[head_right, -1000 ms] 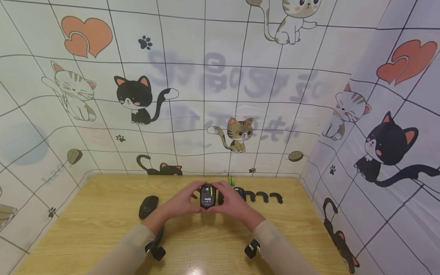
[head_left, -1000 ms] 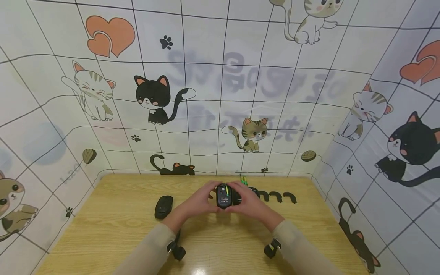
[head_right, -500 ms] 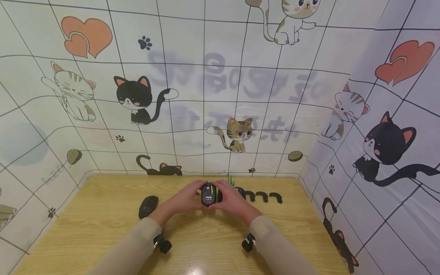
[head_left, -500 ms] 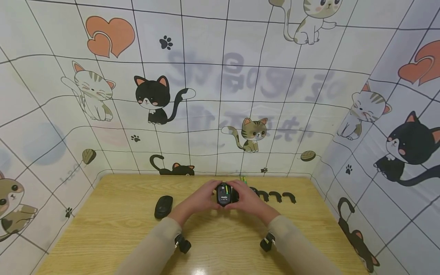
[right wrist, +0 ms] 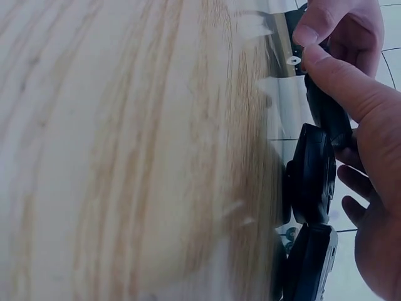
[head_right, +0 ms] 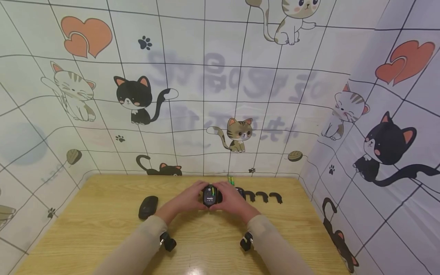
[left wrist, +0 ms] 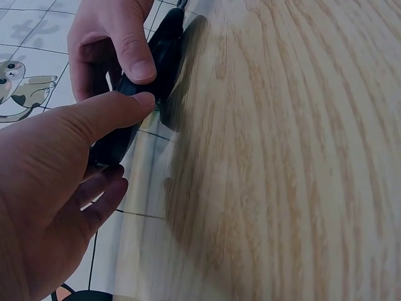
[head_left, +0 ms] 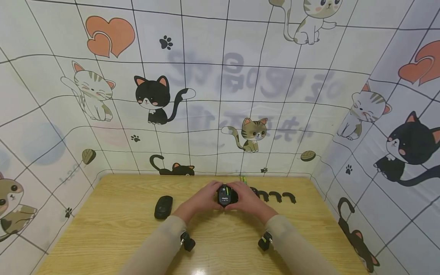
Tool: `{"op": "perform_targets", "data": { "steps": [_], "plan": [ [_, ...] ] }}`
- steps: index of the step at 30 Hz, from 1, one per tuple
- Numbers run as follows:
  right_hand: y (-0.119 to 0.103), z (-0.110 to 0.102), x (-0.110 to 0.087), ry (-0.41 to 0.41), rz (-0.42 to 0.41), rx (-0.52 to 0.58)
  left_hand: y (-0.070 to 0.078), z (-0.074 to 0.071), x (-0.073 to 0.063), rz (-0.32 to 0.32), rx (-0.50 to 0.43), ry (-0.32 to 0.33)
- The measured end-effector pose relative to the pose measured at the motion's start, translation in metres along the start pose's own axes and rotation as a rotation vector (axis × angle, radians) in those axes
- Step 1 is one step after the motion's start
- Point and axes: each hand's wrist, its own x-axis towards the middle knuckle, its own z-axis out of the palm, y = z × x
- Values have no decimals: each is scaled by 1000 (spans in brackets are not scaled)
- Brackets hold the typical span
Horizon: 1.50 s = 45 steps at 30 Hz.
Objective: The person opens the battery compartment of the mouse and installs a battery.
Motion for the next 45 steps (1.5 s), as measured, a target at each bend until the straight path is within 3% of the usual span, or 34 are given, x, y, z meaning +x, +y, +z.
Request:
{"op": "perform_targets", "data": {
  "steps": [13,33,45],
  "plan": [
    [6,2,3,-25,-3,-84,-1,6,6,-36,-7,-31],
    [6,4,6,-39,-26,-156,-2,8,6,-24,24,-22],
    [-1,4,1,2,25,-100,-1,-6,-7,-68,54,-21]
  ]
}}
